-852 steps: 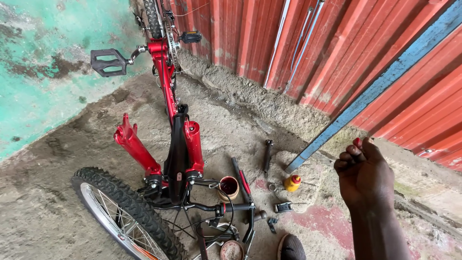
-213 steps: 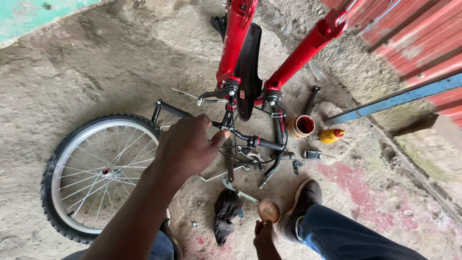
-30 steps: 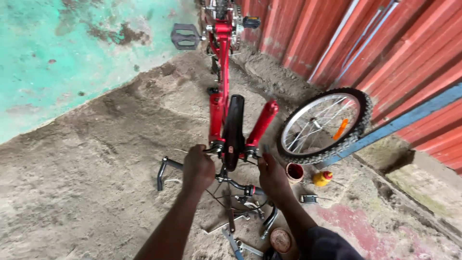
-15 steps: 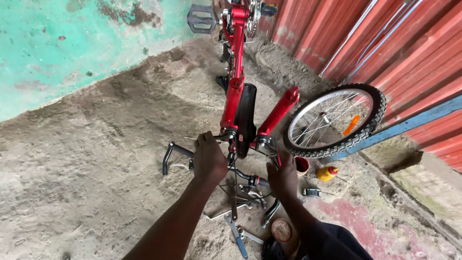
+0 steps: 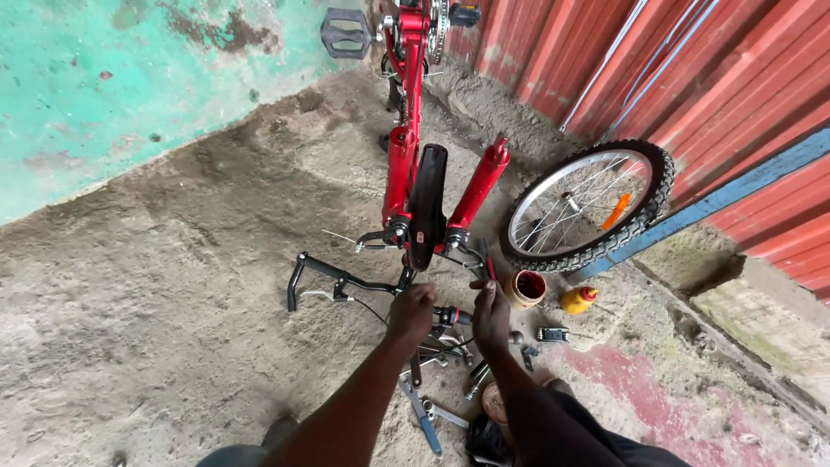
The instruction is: The person removes the front wheel from a red bicycle, cleans the hub area with a cloth, and then reattaches the wheel. They proceed to adjust the brake cables and handlebars using a wrench.
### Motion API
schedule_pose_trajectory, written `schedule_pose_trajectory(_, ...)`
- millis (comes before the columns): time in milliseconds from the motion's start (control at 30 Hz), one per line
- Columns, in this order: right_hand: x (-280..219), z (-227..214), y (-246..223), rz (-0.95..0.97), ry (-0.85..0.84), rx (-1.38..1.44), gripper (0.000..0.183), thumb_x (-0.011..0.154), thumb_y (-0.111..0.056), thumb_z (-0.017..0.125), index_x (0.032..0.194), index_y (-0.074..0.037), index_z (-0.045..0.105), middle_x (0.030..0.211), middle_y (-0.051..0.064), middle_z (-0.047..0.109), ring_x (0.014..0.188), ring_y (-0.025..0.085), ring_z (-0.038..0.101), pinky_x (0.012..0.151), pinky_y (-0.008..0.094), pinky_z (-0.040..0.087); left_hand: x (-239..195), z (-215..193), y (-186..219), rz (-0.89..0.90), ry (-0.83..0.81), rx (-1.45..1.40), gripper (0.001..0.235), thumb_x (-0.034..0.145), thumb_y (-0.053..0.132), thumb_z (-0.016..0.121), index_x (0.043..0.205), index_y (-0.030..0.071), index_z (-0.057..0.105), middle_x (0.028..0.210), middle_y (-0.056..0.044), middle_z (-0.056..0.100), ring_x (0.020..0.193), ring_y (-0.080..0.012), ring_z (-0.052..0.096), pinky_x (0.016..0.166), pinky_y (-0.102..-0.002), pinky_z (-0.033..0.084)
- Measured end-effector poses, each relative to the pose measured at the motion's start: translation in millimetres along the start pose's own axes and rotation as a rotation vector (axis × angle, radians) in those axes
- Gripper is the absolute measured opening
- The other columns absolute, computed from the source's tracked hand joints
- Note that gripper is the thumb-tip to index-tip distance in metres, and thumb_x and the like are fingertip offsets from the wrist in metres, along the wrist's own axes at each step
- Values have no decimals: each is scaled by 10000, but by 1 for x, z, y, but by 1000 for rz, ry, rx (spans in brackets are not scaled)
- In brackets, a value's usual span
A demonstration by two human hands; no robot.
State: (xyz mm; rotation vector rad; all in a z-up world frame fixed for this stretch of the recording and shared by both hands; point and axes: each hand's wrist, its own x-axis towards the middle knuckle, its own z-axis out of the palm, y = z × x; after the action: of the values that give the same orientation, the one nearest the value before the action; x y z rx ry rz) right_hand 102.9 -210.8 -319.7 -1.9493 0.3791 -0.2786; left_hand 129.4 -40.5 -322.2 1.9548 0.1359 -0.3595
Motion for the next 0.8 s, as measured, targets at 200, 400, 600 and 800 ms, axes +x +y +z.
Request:
schedule_pose_trajectory(200, 12, 22, -2, 91, 233, 175, 631, 1130, -435, 373, 600, -131, 530, 514, -3, 415, 519, 168, 373, 569, 326, 342, 31, 48, 60, 74, -73, -652, 371, 960, 150, 627, 1277, -41, 652, 1250, -219, 696, 1134, -246, 578, 966, -438, 483)
schedule_pose_trajectory(400, 33, 19, 10, -53, 354, -91, 688, 1085, -401, 523, 597, 70, 632, 528, 313, 504, 492, 388, 418, 539, 459, 380, 39, 63, 58, -4, -76, -886, 276, 970, 100, 709, 1176, -83, 691, 989, -155, 695, 875, -181, 615, 799, -311, 587)
schedule_pose_trajectory(600, 42, 18, 39, -70, 444, -148, 616, 1089, -455, 525, 735, 26, 673, 649, 310, 606, 705, 523, 619, 643, 531, 460, 34, 59, 65, -121, 24, -1064, 135, 924, 20, 730, 1008, -72, 680, 892, -148, 680, 786, -164, 633, 752, -251, 645)
schedule_pose_trajectory(800, 42, 29, 47, 69, 363, -96, 695, 1068, -523, 524, 756, 72, 702, 698, 334, 639, 781, 553, 633, 724, 599, 452, 67, 78, 48, -439, 121, -1349, 176, 956, -44, 653, 1105, -137, 674, 1009, -280, 672, 911, -297, 698, 854, -364, 703)
